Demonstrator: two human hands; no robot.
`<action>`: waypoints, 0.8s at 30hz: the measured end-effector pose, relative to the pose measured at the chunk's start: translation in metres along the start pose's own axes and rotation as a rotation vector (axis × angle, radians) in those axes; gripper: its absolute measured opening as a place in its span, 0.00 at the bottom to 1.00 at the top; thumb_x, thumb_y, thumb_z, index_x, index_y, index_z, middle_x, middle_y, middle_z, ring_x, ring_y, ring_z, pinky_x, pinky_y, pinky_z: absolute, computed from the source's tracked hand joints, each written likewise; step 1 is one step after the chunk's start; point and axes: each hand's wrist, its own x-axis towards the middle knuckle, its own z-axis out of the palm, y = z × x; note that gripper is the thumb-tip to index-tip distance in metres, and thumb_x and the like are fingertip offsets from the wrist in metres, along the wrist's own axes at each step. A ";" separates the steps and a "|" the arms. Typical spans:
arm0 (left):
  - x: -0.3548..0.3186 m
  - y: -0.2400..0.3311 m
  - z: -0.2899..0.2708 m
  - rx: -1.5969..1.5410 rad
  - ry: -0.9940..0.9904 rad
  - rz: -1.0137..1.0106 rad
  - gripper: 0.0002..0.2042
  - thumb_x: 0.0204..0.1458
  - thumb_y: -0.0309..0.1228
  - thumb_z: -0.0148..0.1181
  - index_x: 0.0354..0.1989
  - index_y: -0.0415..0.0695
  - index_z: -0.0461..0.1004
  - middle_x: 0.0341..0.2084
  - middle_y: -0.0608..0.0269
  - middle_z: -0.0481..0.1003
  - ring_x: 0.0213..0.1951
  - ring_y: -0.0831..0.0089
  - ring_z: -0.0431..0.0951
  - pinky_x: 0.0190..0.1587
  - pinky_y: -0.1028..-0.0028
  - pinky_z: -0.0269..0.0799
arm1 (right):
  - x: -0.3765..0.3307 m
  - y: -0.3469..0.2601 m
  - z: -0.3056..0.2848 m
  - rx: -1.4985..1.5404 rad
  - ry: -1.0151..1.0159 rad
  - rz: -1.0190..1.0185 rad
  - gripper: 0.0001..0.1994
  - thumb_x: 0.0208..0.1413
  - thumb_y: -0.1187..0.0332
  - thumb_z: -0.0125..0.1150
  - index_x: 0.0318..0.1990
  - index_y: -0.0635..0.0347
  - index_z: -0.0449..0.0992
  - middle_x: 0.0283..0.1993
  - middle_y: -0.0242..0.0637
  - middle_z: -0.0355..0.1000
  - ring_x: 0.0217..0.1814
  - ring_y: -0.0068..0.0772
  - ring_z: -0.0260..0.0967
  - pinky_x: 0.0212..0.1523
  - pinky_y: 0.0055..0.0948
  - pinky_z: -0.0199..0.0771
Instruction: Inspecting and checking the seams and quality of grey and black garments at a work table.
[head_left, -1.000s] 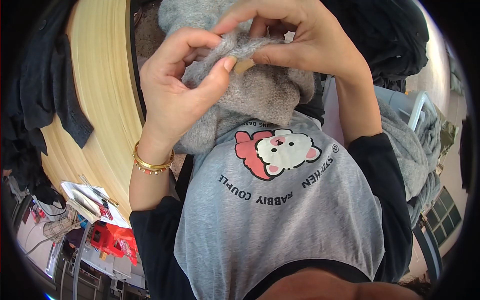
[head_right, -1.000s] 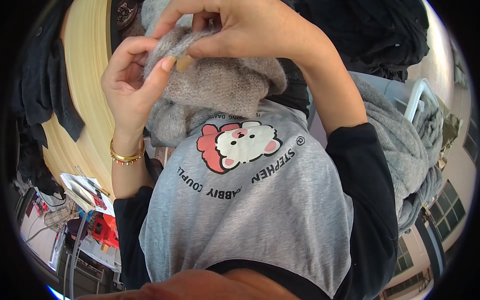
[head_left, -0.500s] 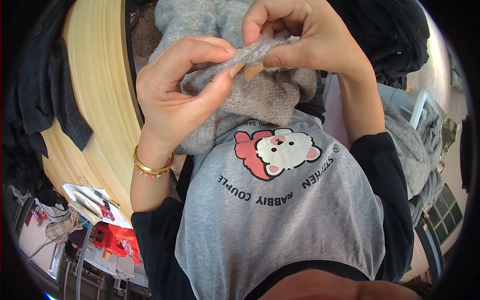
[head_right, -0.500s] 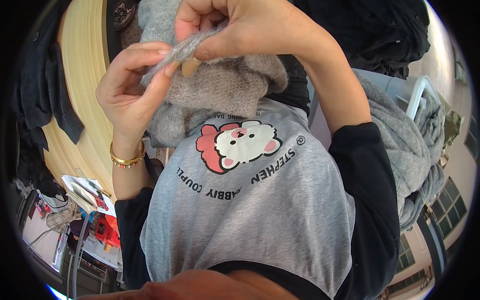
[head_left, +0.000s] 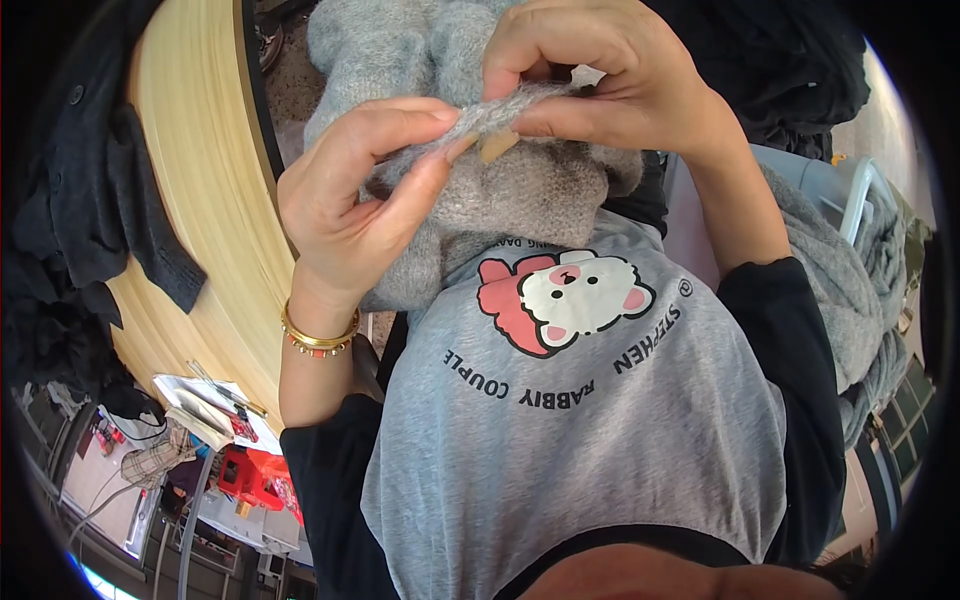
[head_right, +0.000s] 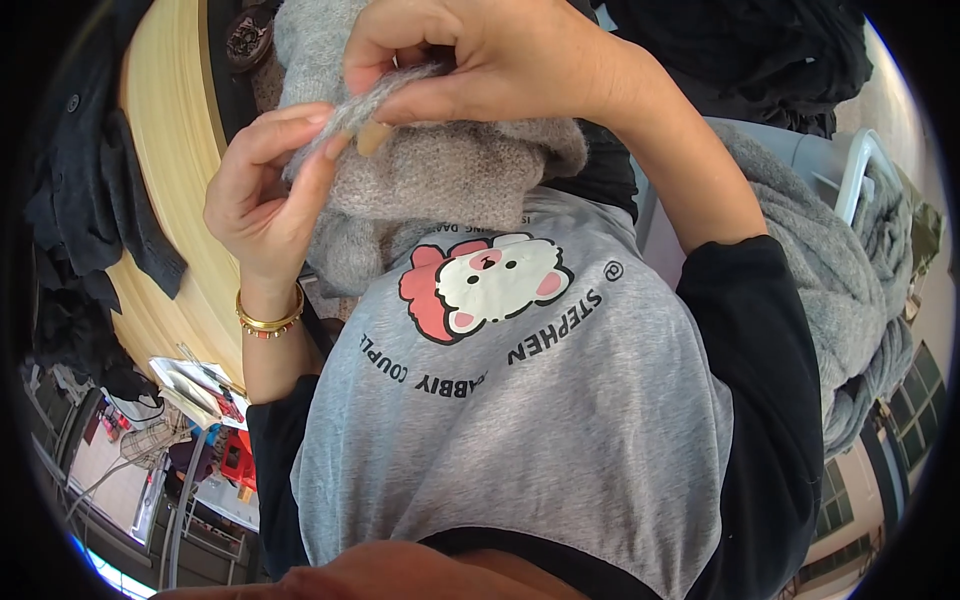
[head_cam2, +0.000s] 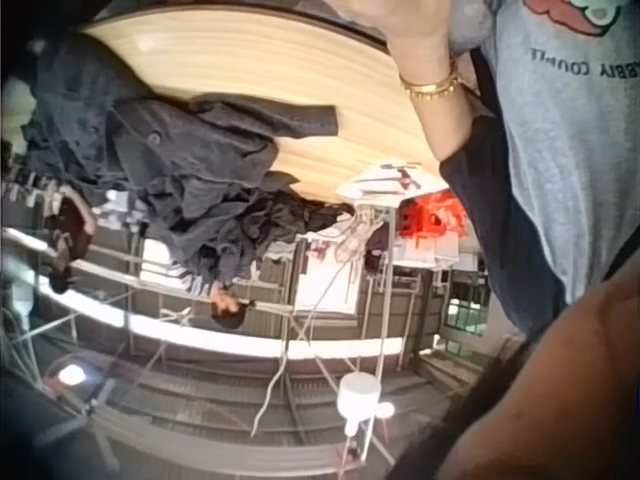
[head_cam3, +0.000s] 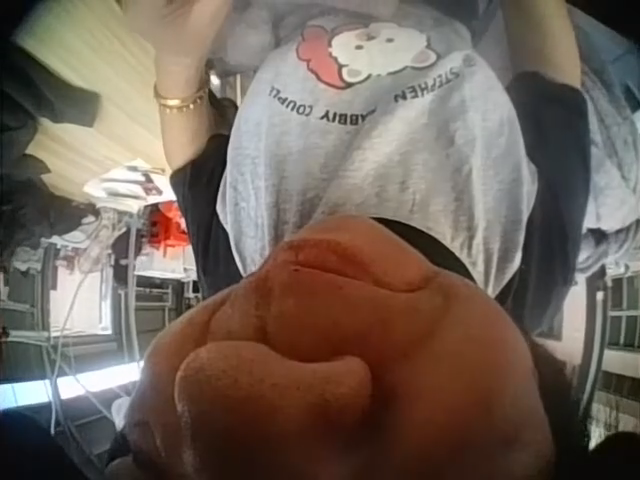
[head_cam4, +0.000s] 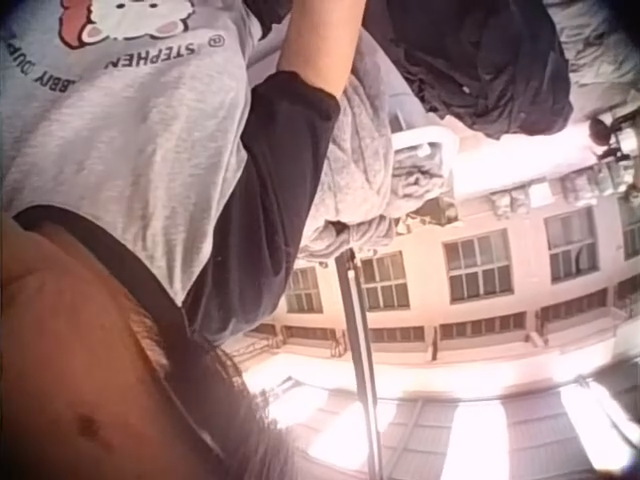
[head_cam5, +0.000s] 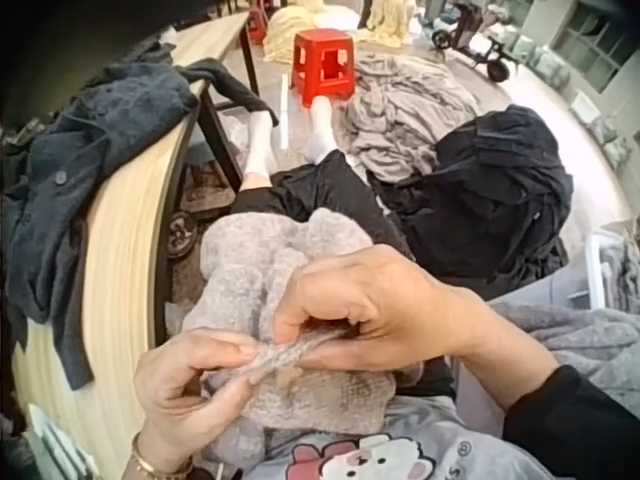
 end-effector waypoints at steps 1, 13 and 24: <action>-0.001 0.000 0.000 0.010 -0.004 -0.011 0.10 0.43 0.14 0.63 0.36 0.35 0.76 0.34 0.54 0.79 0.35 0.71 0.80 0.37 0.78 0.74 | -0.001 0.001 0.001 0.017 0.001 0.005 0.08 0.45 0.73 0.68 0.32 0.61 0.75 0.26 0.35 0.69 0.25 0.30 0.67 0.26 0.23 0.65; 0.009 0.004 0.001 0.043 -0.004 0.065 0.10 0.38 0.15 0.65 0.31 0.35 0.76 0.30 0.53 0.79 0.32 0.68 0.79 0.35 0.76 0.73 | -0.002 0.042 0.005 -0.205 0.003 -0.553 0.08 0.46 0.75 0.66 0.35 0.63 0.74 0.30 0.36 0.70 0.27 0.31 0.68 0.30 0.23 0.67; 0.012 0.002 0.009 0.098 0.055 0.173 0.11 0.34 0.15 0.65 0.29 0.36 0.75 0.28 0.54 0.79 0.29 0.70 0.79 0.28 0.80 0.71 | -0.021 0.003 0.019 -0.434 0.125 -0.299 0.14 0.36 0.76 0.64 0.35 0.63 0.73 0.35 0.39 0.73 0.30 0.34 0.73 0.29 0.24 0.73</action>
